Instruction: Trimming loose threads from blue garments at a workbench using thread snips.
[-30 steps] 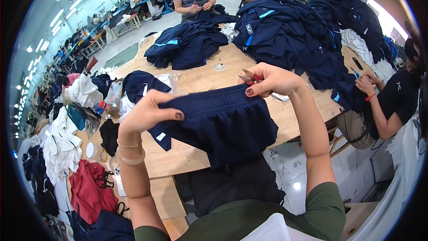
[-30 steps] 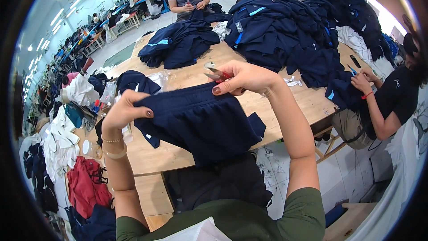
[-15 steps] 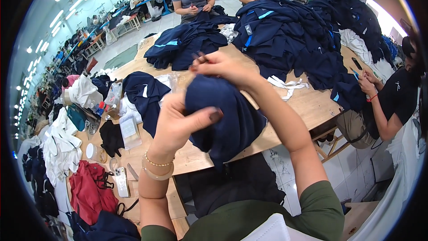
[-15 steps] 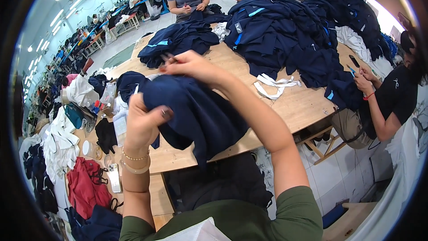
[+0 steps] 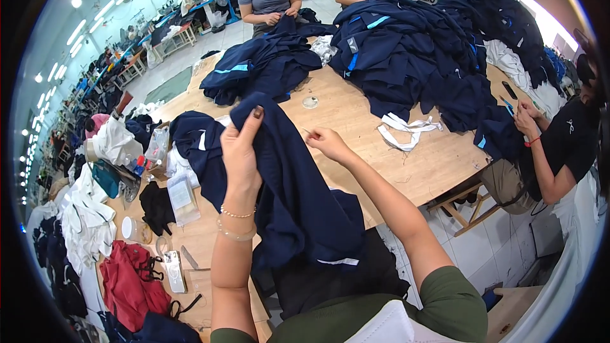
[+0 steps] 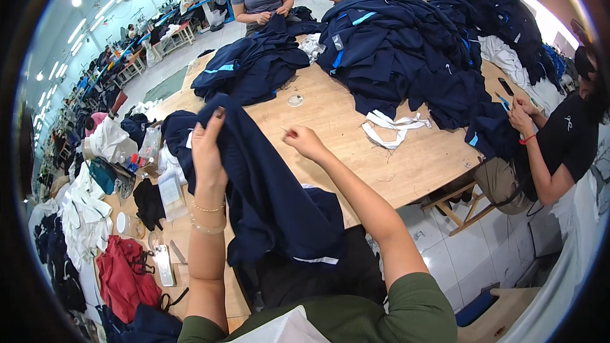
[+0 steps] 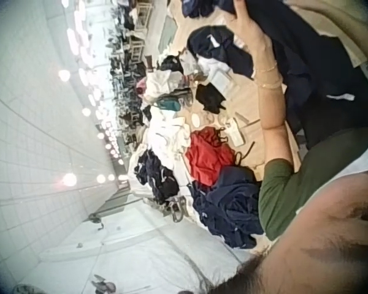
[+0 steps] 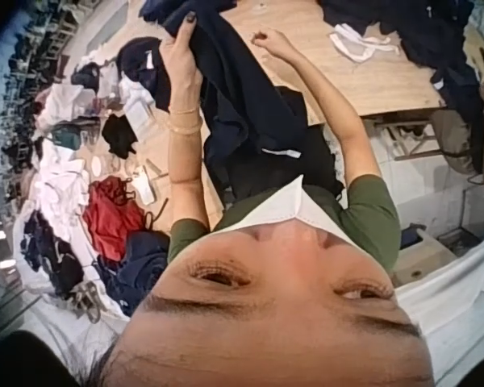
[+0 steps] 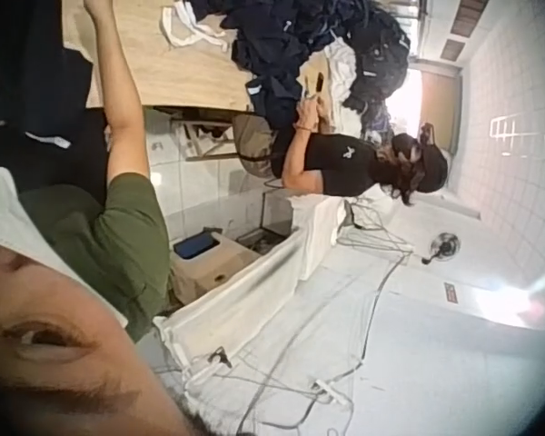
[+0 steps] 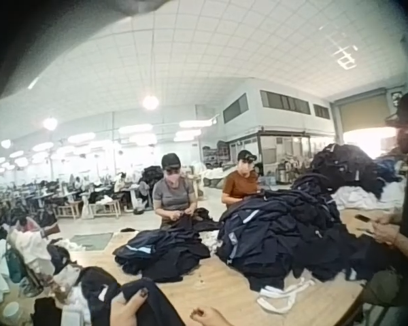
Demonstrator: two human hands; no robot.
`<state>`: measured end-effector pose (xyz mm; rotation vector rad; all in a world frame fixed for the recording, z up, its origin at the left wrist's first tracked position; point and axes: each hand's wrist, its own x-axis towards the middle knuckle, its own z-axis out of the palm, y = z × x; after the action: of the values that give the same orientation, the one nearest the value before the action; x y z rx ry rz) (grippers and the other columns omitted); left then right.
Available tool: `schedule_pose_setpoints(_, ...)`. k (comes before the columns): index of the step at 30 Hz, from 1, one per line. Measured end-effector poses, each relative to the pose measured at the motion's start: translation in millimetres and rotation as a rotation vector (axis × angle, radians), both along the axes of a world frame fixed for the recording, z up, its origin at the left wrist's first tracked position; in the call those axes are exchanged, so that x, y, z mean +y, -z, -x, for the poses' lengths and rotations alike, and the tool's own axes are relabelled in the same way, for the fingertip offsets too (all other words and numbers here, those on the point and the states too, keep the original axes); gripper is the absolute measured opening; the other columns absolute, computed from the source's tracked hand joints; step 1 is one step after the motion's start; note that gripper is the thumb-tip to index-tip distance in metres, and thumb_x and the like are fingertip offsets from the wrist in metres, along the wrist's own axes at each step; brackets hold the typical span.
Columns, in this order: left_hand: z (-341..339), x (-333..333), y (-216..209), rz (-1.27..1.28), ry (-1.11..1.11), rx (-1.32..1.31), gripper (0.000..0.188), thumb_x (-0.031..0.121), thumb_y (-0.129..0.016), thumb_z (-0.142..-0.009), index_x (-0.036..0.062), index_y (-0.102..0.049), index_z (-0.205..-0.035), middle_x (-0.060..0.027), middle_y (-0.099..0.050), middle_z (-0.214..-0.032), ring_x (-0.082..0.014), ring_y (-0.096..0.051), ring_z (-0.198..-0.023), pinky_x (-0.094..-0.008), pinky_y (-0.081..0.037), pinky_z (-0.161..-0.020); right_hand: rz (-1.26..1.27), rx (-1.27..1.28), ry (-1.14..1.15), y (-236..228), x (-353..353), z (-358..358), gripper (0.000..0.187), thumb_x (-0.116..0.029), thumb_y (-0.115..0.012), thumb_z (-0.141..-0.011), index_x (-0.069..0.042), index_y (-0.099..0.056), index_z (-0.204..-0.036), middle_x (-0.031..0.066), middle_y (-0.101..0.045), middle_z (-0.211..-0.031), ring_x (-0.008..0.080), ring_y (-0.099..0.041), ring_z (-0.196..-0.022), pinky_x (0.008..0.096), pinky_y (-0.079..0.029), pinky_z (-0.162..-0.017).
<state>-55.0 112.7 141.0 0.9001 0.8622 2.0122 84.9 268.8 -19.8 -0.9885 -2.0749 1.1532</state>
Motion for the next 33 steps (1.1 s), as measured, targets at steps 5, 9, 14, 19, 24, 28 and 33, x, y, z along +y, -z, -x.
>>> schedule_pose_setpoints(5, 21.3, 66.2, 91.1, 0.15, -0.043, 0.003, 0.017, 0.006, -0.067, -0.091, -0.0005, -0.068, -0.106, -0.0036, -0.07, -0.098, -0.0097, -0.065, -0.085, -0.0226, -0.051, -0.078, -0.229, -0.031, 0.347, 78.1, 22.0, -29.6, 0.018, -0.005, -0.06, -0.08, 0.001, -0.063, -0.097, 0.0178, -0.065, -0.097, 0.0346, -0.064, -0.089, 0.0404, -0.051, -0.08)
schedule_pose_setpoints(9, 33.1, 115.2, 165.4, 0.215, -0.144, 0.102, 0.019, 0.006, -0.067, -0.091, -0.0032, -0.068, -0.108, -0.0045, -0.07, -0.101, -0.01, -0.064, -0.089, -0.0236, -0.05, -0.081, -0.249, -0.065, 0.436, 94.5, 32.9, -33.0, 0.017, -0.003, -0.058, -0.081, 0.0, -0.061, -0.098, 0.0175, -0.063, -0.098, 0.0342, -0.063, -0.091, 0.0398, -0.05, -0.081)
schedule_pose_setpoints(14, 34.2, 150.8, 228.2, 0.397, -0.164, 0.195, 0.017, 0.009, -0.066, -0.091, -0.0033, -0.069, -0.102, -0.0037, -0.07, -0.097, -0.0115, -0.063, -0.088, -0.0246, -0.048, -0.081, -0.164, 0.137, 0.662, 91.4, 50.1, -6.8, 0.012, -0.004, -0.057, -0.083, -0.002, -0.06, -0.095, 0.0143, -0.065, -0.093, 0.0308, -0.065, -0.084, 0.0396, -0.05, -0.073)
schedule_pose_setpoints(19, 32.5, 172.9, 242.8, 0.536, -0.203, 0.532, 0.015, 0.009, -0.064, -0.091, -0.0057, -0.064, -0.091, -0.0032, -0.068, -0.087, -0.0092, -0.057, -0.08, -0.0257, -0.047, -0.075, -0.089, 0.265, 0.801, 89.3, 97.4, 23.7, 0.008, -0.003, -0.057, -0.085, -0.001, -0.061, -0.092, 0.0134, -0.065, -0.083, 0.0248, -0.064, -0.076, 0.0343, -0.049, -0.069)
schedule_pose_setpoints(24, 33.4, 181.6, 233.5, 0.57, -0.229, 0.525, 0.018, 0.01, -0.065, -0.091, -0.007, -0.062, -0.086, -0.0018, -0.066, -0.081, -0.0081, -0.054, -0.077, -0.026, -0.046, -0.071, -0.108, 0.281, 1.013, 94.1, 140.9, 60.1, 0.006, -0.001, -0.056, -0.085, 0.0, -0.06, -0.09, 0.0097, -0.063, -0.073, 0.0182, -0.06, -0.067, 0.0303, -0.047, -0.066)
schedule_pose_setpoints(28, 42.2, 185.7, 233.0, 0.599, -0.289, 0.459, 0.02, 0.006, -0.064, -0.09, -0.0074, -0.055, -0.079, -0.0017, -0.058, -0.071, -0.008, -0.048, -0.069, -0.0269, -0.042, -0.063, -0.169, 0.366, 1.026, 97.2, 139.3, 65.2, 0.006, -0.006, -0.06, -0.084, -0.005, -0.061, -0.09, 0.013, -0.065, -0.072, 0.0285, -0.065, -0.066, 0.0364, -0.049, -0.062)
schedule_pose_setpoints(33, 35.4, 193.5, 219.2, 0.553, -0.301, 0.362, 0.019, 0.005, -0.065, -0.09, -0.0066, -0.056, -0.079, -0.0001, -0.059, -0.07, -0.0069, -0.047, -0.067, -0.0256, -0.041, -0.06, -0.108, 0.264, 1.003, 94.6, 138.4, 64.4, 0.005, -0.005, -0.06, -0.083, -0.004, -0.06, -0.088, 0.01, -0.06, -0.067, 0.0207, -0.059, -0.06, 0.0328, -0.046, -0.059)
